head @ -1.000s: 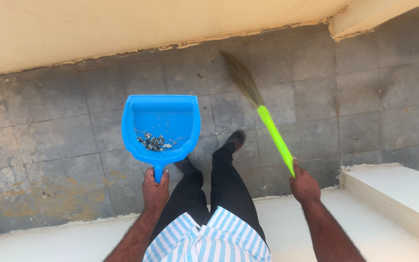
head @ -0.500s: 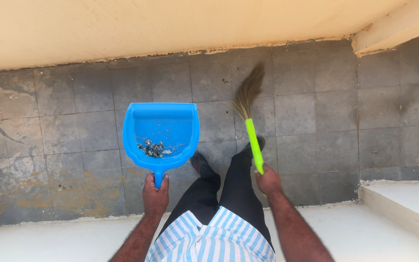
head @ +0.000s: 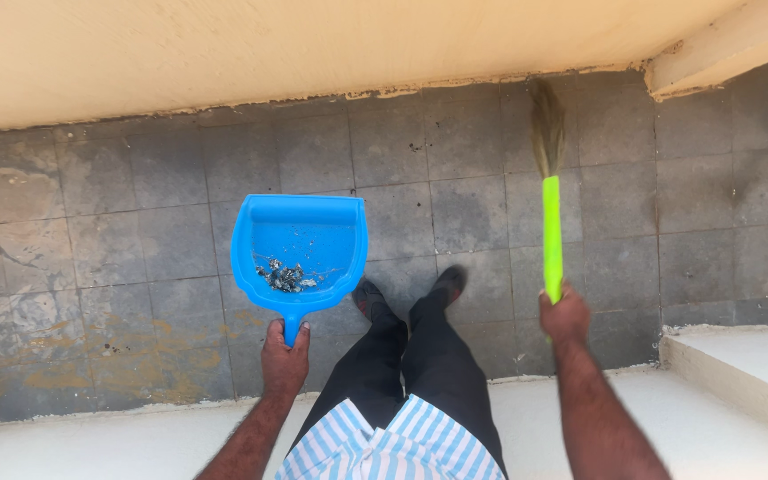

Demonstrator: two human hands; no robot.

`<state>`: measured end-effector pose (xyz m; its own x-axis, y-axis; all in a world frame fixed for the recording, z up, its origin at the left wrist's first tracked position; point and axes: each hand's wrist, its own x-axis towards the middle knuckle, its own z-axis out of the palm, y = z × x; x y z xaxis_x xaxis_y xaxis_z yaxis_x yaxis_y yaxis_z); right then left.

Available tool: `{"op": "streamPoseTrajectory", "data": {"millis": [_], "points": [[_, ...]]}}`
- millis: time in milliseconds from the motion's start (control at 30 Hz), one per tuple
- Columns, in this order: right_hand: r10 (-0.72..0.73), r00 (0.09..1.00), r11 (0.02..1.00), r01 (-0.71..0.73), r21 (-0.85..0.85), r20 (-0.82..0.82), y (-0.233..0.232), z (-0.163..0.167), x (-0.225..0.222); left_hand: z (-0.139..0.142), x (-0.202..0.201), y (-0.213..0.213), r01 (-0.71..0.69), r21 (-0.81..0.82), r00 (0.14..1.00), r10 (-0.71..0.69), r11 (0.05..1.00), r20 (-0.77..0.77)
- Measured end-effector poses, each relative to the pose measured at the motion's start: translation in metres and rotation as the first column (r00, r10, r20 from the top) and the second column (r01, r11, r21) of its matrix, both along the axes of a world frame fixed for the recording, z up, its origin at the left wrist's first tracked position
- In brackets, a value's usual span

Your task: The person sweeps debris on a tiled stair landing and walkway with a broom, gathering it into a blue dustpan held in the other hand. They move along the landing and stairs, repeatedly brushing dust and litter toward the dustpan as it fills.

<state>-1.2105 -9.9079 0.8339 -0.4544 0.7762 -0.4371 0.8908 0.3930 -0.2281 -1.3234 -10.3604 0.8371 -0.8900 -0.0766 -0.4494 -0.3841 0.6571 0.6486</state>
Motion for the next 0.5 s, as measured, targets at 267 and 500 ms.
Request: {"op": "streamPoseTrajectory", "data": {"millis": [267, 500], "points": [[0.144, 0.965, 0.989, -0.135, -0.052, 0.219, 0.045, -0.03, -0.027, -0.038, -0.006, 0.025, 0.069, -0.046, 0.997, -0.068, 0.997, 0.021], [0.184, 0.932, 0.983, -0.168, -0.078, 0.313, 0.033, -0.084, 0.002, -0.109, -0.025, 0.085, 0.131, -0.01, 0.989, -0.13, 0.991, 0.075]]}}
